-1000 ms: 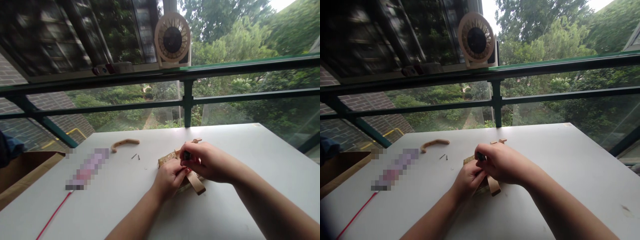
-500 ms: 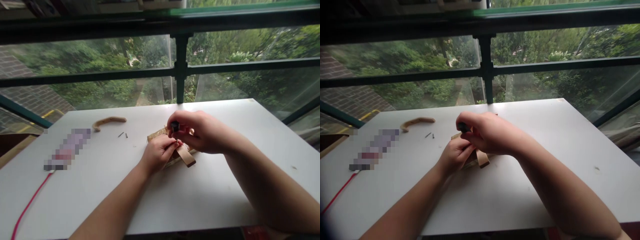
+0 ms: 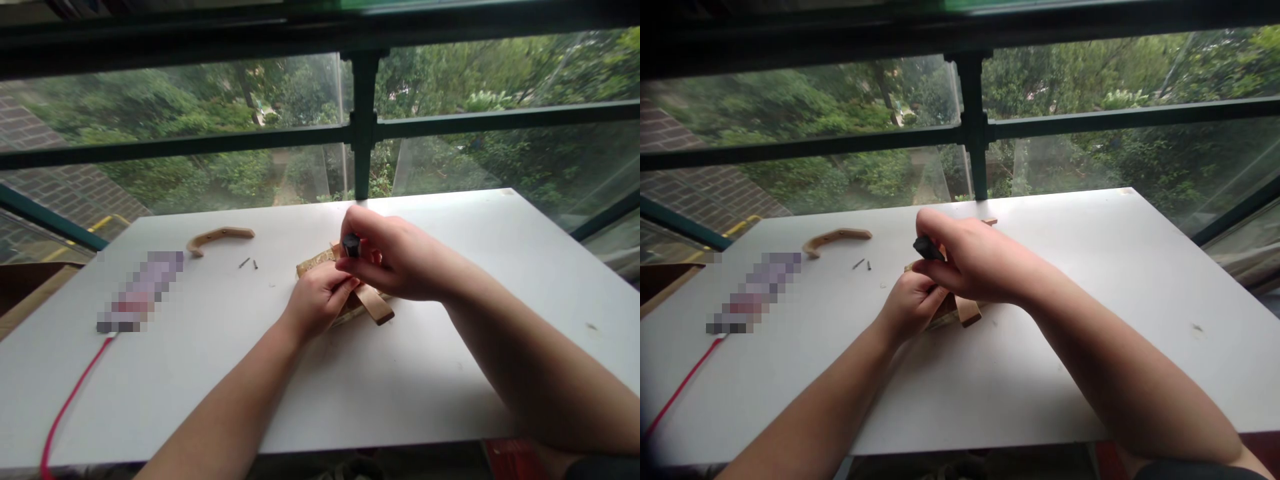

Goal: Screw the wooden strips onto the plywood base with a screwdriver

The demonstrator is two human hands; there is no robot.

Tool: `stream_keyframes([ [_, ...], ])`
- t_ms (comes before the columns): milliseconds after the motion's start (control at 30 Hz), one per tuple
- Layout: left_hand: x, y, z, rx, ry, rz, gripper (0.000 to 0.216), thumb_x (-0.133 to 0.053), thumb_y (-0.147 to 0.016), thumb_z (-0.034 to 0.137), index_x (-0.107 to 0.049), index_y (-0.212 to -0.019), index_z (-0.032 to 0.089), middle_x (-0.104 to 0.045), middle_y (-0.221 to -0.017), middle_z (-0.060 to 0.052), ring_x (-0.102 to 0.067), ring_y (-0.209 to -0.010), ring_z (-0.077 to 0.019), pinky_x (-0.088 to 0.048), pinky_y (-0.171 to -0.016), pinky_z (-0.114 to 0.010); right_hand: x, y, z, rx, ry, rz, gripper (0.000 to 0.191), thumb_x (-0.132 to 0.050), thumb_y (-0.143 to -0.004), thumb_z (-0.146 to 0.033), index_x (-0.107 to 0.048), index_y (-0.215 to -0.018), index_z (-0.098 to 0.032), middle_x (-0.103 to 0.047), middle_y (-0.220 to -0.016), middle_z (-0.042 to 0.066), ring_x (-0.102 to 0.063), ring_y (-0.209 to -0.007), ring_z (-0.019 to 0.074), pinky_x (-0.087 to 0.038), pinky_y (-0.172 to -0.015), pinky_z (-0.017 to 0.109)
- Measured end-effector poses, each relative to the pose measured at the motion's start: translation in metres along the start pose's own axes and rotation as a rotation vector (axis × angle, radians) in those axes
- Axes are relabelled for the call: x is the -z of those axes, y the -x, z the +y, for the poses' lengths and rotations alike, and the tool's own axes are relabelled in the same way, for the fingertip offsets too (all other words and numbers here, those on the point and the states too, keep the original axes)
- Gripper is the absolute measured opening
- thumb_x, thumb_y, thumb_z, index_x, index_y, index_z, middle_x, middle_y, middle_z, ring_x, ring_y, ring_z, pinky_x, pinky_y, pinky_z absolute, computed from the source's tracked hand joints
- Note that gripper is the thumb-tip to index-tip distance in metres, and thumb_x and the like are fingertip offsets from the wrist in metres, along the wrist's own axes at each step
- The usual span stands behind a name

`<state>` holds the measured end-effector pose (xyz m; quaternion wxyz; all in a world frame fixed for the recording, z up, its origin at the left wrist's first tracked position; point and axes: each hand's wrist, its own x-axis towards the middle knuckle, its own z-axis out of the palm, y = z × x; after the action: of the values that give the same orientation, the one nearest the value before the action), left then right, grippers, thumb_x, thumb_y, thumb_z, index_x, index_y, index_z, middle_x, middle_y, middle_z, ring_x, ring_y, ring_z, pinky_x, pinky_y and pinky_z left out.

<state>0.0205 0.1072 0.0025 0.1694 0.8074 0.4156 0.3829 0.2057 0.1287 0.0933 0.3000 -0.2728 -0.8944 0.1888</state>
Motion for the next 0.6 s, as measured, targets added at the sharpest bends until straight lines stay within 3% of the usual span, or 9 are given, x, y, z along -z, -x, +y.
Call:
stream_keyframes([
  [67, 0.001, 0.0, 0.001, -0.011, 0.011, -0.002, 0.02, -0.054, -0.095, 0.024, -0.074, -0.098, 0.02, -0.074, -0.098, -0.003, -0.067, -0.092, -0.0171, -0.052, -0.084, -0.028, 0.004, 0.002, 0.0, 0.032, -0.056, -0.037, 0.017, -0.059, -0.086, -0.021, -0.049, -0.1, -0.019, -0.059, -0.082, -0.002, -0.049, -0.065, 0.0078, -0.038, -0.057, 0.021],
  [200, 0.002, -0.001, 0.003, -0.018, 0.004, -0.022, 0.021, -0.053, -0.096, 0.024, -0.074, -0.096, 0.021, -0.074, -0.096, -0.001, -0.065, -0.089, -0.0157, -0.05, -0.083, -0.027, 0.014, 0.004, 0.001, 0.105, -0.173, -0.12, 0.041, -0.05, -0.08, -0.002, -0.051, -0.118, -0.017, -0.066, -0.103, 0.003, -0.06, -0.082, 0.0111, -0.046, -0.069, 0.023],
  [367, 0.002, 0.0, 0.003, -0.024, 0.005, -0.01, 0.02, -0.055, -0.095, 0.024, -0.074, -0.092, 0.021, -0.073, -0.09, 0.0, -0.063, -0.084, -0.0135, -0.049, -0.082, -0.024, 0.017, 0.003, 0.001, 0.047, -0.127, -0.109, 0.023, -0.053, -0.084, -0.01, -0.055, -0.106, -0.017, -0.068, -0.095, 0.003, -0.063, -0.078, 0.0131, -0.048, -0.066, 0.025],
  [600, 0.003, -0.001, 0.003, -0.024, 0.005, -0.018, 0.02, -0.055, -0.095, 0.024, -0.075, -0.09, 0.021, -0.073, -0.091, -0.001, -0.064, -0.085, -0.0142, -0.049, -0.081, -0.025, 0.007, 0.002, 0.004, 0.021, -0.093, -0.037, 0.02, -0.057, -0.085, -0.016, -0.053, -0.104, -0.019, -0.066, -0.087, 0.0, -0.062, -0.072, 0.0122, -0.048, -0.063, 0.025],
])
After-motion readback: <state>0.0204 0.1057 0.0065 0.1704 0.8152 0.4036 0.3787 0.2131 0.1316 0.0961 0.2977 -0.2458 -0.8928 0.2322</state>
